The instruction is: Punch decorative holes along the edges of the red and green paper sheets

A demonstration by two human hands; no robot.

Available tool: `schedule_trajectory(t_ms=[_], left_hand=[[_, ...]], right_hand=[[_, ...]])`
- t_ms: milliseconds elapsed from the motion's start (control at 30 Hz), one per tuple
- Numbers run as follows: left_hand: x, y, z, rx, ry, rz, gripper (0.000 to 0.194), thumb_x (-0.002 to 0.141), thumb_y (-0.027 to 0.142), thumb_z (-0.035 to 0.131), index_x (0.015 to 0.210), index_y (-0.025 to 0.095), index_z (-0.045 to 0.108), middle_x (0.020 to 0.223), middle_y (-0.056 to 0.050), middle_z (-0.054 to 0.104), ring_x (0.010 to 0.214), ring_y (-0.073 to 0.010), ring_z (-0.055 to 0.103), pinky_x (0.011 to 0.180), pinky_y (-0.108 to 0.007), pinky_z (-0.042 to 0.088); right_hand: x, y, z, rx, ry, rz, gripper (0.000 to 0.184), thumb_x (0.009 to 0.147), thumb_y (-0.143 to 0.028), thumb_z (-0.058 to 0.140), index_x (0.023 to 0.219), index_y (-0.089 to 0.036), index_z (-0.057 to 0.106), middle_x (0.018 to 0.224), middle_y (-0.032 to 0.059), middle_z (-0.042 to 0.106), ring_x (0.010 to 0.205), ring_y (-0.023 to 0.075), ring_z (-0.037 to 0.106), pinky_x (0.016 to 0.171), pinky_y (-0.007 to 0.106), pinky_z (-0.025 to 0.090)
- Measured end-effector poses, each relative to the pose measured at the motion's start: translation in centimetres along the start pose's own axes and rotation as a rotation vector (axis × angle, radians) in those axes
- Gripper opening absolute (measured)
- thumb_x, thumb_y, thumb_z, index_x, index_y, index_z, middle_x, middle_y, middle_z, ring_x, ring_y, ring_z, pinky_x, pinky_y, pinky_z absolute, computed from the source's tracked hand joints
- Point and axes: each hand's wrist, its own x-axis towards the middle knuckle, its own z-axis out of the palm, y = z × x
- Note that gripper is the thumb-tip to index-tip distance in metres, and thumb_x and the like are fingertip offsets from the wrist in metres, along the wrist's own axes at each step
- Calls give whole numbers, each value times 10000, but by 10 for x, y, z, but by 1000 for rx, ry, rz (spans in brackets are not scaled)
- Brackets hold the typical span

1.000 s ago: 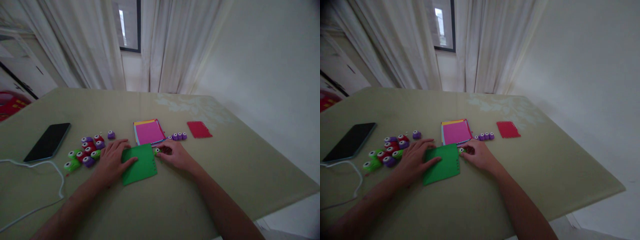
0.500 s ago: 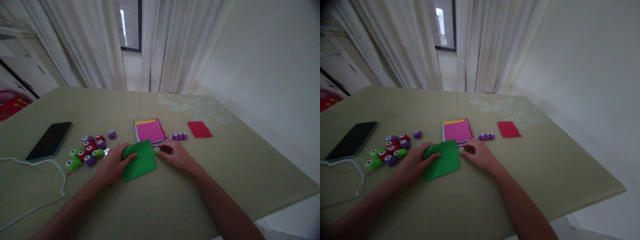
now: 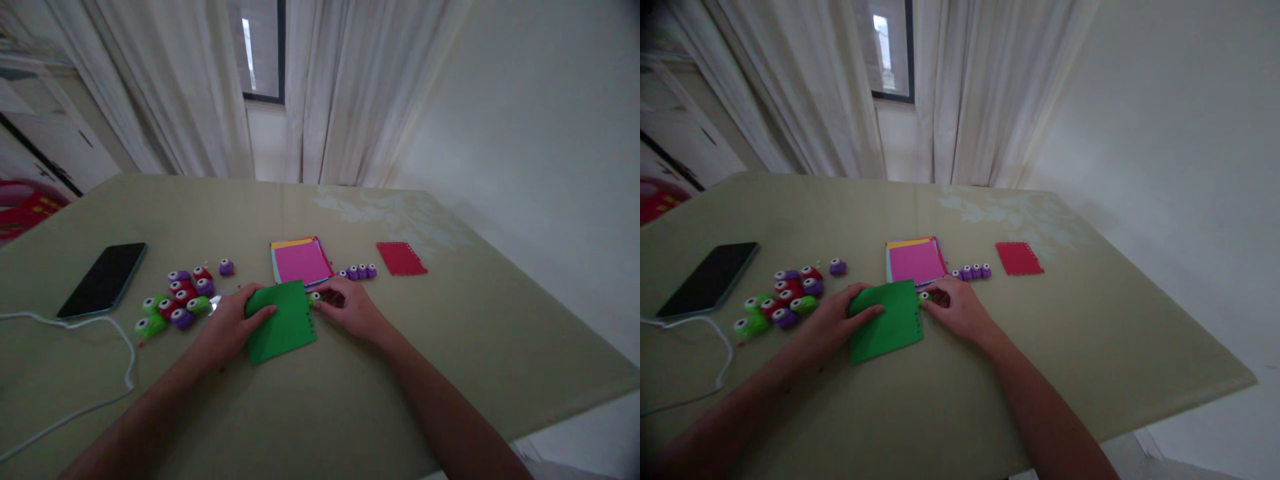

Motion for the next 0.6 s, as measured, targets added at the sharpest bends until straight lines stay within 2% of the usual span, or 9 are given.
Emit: schedule_trajectory(t_ms=[233,600], left_hand=[[-1,1,-1,-25,-2,-4,447,896,604,631,1147,238,686,1045,-69,773,943,-333,725,815,-432,555],[-1,-2,1,-30,5,-16,438,902,611,639,1163,262,689,1039,-56,777,938,-329,728,803,-429,563]], right_hand=[[1,2,1,-27,26,-15,207,937,-311,785,1095,-178,803,955,60,745,789,168,664,714,287,506],[0,2,2,-27,19,-19,219,945,-322,780,1124,-198,803,990,67,749,809,176,668,737,300,525]])
